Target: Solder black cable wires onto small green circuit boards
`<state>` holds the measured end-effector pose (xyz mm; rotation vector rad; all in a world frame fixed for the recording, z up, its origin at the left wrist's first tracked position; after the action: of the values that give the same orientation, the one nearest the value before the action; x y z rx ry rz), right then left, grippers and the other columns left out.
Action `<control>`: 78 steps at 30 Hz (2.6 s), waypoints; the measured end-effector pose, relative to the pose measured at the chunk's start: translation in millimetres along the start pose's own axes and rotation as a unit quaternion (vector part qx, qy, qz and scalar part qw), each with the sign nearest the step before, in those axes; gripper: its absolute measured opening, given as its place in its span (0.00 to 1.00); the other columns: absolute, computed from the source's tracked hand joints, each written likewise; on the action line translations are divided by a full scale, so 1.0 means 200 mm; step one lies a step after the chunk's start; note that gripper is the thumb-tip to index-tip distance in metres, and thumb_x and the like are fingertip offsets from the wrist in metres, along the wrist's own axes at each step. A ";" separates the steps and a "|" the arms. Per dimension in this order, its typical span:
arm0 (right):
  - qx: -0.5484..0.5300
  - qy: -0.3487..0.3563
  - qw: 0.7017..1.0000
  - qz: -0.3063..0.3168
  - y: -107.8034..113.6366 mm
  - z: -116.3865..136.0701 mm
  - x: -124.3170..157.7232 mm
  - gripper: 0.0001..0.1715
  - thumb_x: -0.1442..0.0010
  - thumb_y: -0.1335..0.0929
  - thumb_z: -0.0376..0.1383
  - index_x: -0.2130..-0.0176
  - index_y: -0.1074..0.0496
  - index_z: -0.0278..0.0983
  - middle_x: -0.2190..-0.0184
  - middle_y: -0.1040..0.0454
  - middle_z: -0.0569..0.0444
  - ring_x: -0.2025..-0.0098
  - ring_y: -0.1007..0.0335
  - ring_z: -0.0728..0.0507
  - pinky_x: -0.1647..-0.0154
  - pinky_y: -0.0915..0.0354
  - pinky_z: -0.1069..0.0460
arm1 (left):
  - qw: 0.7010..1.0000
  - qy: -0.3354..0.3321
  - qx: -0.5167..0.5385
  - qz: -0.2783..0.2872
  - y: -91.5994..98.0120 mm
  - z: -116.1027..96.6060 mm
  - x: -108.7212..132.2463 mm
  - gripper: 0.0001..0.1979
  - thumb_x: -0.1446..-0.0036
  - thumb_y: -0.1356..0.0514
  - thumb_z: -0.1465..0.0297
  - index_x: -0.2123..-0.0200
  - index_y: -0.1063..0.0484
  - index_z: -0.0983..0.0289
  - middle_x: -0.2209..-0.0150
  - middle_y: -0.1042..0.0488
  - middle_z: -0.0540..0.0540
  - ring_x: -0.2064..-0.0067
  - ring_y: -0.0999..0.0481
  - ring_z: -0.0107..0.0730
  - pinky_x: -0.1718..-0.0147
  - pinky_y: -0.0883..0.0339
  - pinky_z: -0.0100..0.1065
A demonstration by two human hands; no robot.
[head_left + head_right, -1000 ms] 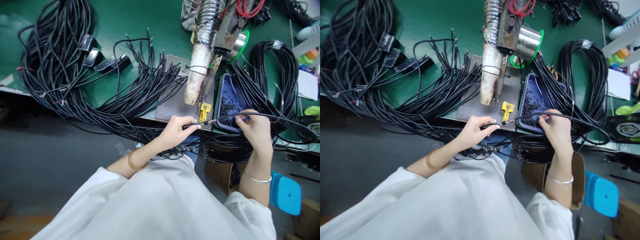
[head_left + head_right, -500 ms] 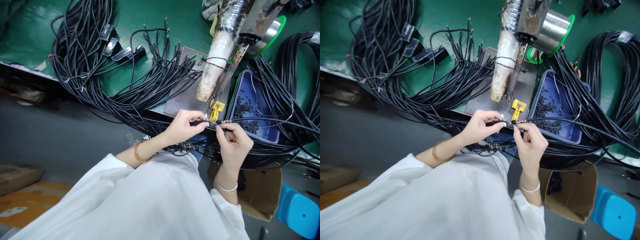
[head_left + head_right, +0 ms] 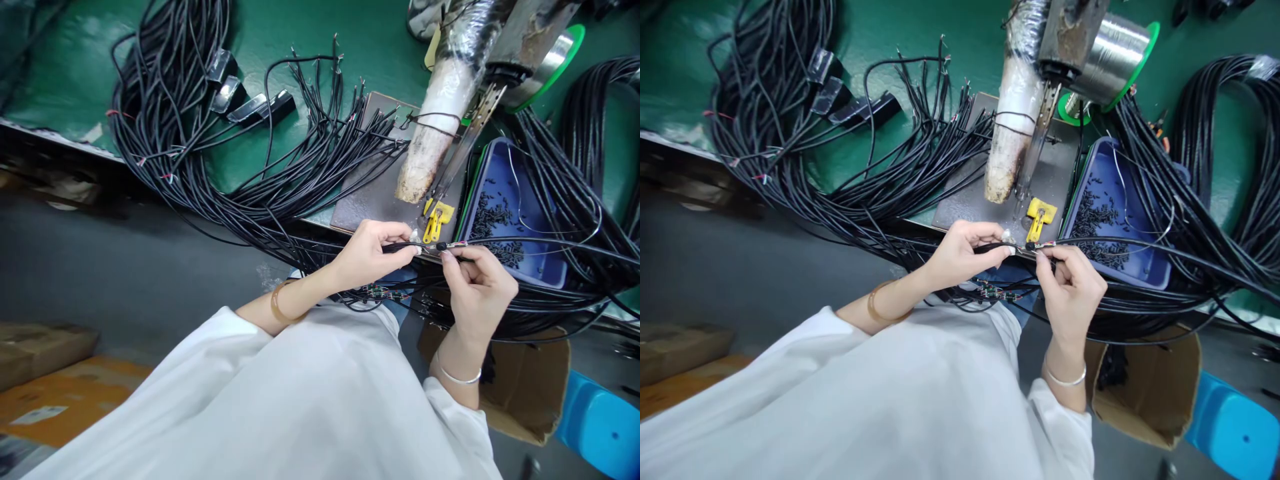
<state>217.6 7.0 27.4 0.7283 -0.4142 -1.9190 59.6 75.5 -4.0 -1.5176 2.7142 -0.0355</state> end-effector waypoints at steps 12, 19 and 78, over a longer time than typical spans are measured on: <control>0.052 0.131 0.990 -0.014 -0.05 0.13 0.06 0.06 0.37 0.29 0.33 0.60 0.21 0.42 0.66 0.21 0.56 0.74 0.32 0.52 0.71 0.35 0.53 | 0.998 0.005 -0.052 0.030 -0.01 0.00 0.01 0.14 0.38 0.42 0.70 0.76 0.32 0.66 0.78 0.29 0.50 0.73 0.32 0.24 0.71 0.39 0.28; 0.014 0.107 0.991 -0.073 -0.01 0.13 0.05 0.06 0.38 0.28 0.31 0.62 0.20 0.41 0.67 0.20 0.55 0.67 0.25 0.48 0.74 0.35 0.54 | 0.999 0.012 -0.040 0.029 -0.01 0.00 0.01 0.15 0.38 0.42 0.69 0.78 0.32 0.66 0.79 0.28 0.50 0.74 0.32 0.24 0.71 0.39 0.28; 0.049 0.206 0.977 -0.016 -0.05 0.16 -0.06 0.09 0.41 0.28 0.27 0.63 0.31 0.38 0.52 0.19 0.51 0.59 0.17 0.44 0.61 0.21 0.51 | 0.997 0.055 0.053 -0.019 0.05 0.00 -0.10 0.10 0.41 0.42 0.69 0.73 0.32 0.67 0.76 0.38 0.47 0.74 0.40 0.21 0.73 0.45 0.27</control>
<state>194.0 20.6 50.3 1.1752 -0.2393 -1.7268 61.5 97.0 -3.9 -1.5807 2.7166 -0.2673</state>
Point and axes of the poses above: each hand's wrist, its own x-axis away from the middle knuckle, its own y-axis out of the back of the hand, z = x × y, the point moved 8 cm from there along -x, towards the middle knuckle
